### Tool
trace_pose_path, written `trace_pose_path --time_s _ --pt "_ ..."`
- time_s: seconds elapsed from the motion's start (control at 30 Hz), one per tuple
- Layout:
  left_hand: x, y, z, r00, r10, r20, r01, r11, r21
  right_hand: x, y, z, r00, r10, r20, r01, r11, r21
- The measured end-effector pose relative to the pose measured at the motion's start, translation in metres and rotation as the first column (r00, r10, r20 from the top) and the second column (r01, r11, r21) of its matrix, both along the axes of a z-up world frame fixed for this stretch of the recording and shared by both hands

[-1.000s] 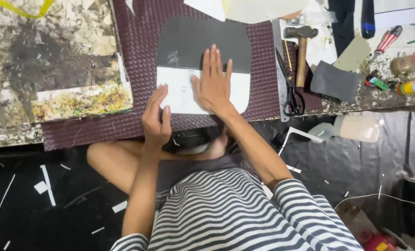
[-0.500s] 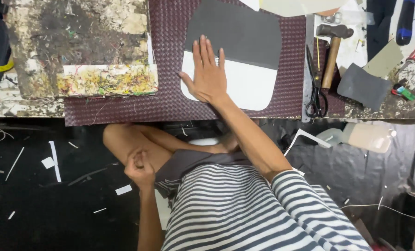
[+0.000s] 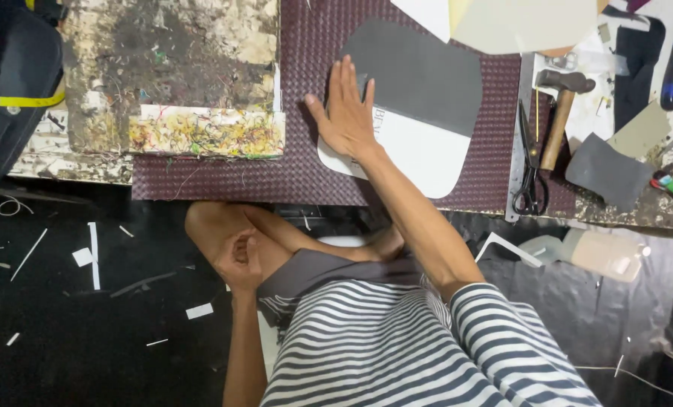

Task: Apply glue to a material, attach a label, and trim the edges with scissors

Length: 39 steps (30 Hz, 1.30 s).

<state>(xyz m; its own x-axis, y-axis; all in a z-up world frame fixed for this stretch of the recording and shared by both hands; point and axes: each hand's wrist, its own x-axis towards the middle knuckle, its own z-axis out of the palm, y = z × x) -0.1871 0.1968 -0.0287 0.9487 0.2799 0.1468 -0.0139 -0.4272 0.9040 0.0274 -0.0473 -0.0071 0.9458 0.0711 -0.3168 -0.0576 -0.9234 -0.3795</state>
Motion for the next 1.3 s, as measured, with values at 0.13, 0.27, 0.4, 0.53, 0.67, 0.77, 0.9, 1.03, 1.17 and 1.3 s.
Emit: trace_pose_path --time_s 0.13,0.27,0.4,0.53,0.67,0.77,0.9,1.03,1.17,1.3 --pt "-0.015 0.003 -0.007 1.0 -0.014 -0.026 0.014 1.0 -0.015 0.002 0.021 -0.009 0.993 0.045 0.108 -0.022 0.978 -0.209" --pt "-0.02 0.004 -0.006 0.999 -0.025 -0.032 0.025 0.999 -0.02 -0.007 0.019 -0.02 0.938 0.031 0.346 0.031 0.984 -0.173" --pt "-0.02 0.004 0.004 0.998 -0.023 -0.062 0.023 1.0 0.013 -0.04 0.027 -0.005 0.956 0.122 0.266 -0.053 0.966 -0.252" --pt "-0.027 0.003 -0.003 0.992 0.0 -0.13 -0.01 0.997 -0.08 -0.038 0.016 -0.002 0.965 0.065 0.253 -0.017 0.982 -0.186" --pt "-0.028 0.006 -0.01 0.991 -0.035 -0.132 0.023 0.996 -0.086 -0.045 -0.022 0.0 0.956 -0.081 0.281 0.046 0.99 0.131" --pt "-0.038 0.003 0.003 0.991 -0.047 -0.128 0.047 0.999 0.004 -0.067 -0.034 0.002 0.97 -0.09 0.227 0.115 0.988 -0.102" --pt "-0.029 0.002 -0.003 0.991 -0.083 -0.108 0.077 0.995 -0.063 -0.06 -0.062 0.004 0.993 -0.084 0.088 0.071 0.987 0.146" --pt "-0.034 -0.001 -0.002 0.984 -0.05 -0.168 0.037 0.996 -0.079 -0.069 -0.107 0.007 0.959 -0.194 0.207 0.238 0.948 -0.212" --pt "-0.033 0.0 -0.001 0.988 -0.069 -0.138 0.051 0.99 -0.129 -0.082 -0.136 -0.002 0.946 -0.276 0.172 0.287 0.957 -0.045" --pt "-0.032 -0.004 -0.007 0.99 -0.055 -0.13 0.037 0.99 -0.133 -0.094 -0.158 0.001 0.934 -0.307 0.18 0.339 0.923 -0.184"
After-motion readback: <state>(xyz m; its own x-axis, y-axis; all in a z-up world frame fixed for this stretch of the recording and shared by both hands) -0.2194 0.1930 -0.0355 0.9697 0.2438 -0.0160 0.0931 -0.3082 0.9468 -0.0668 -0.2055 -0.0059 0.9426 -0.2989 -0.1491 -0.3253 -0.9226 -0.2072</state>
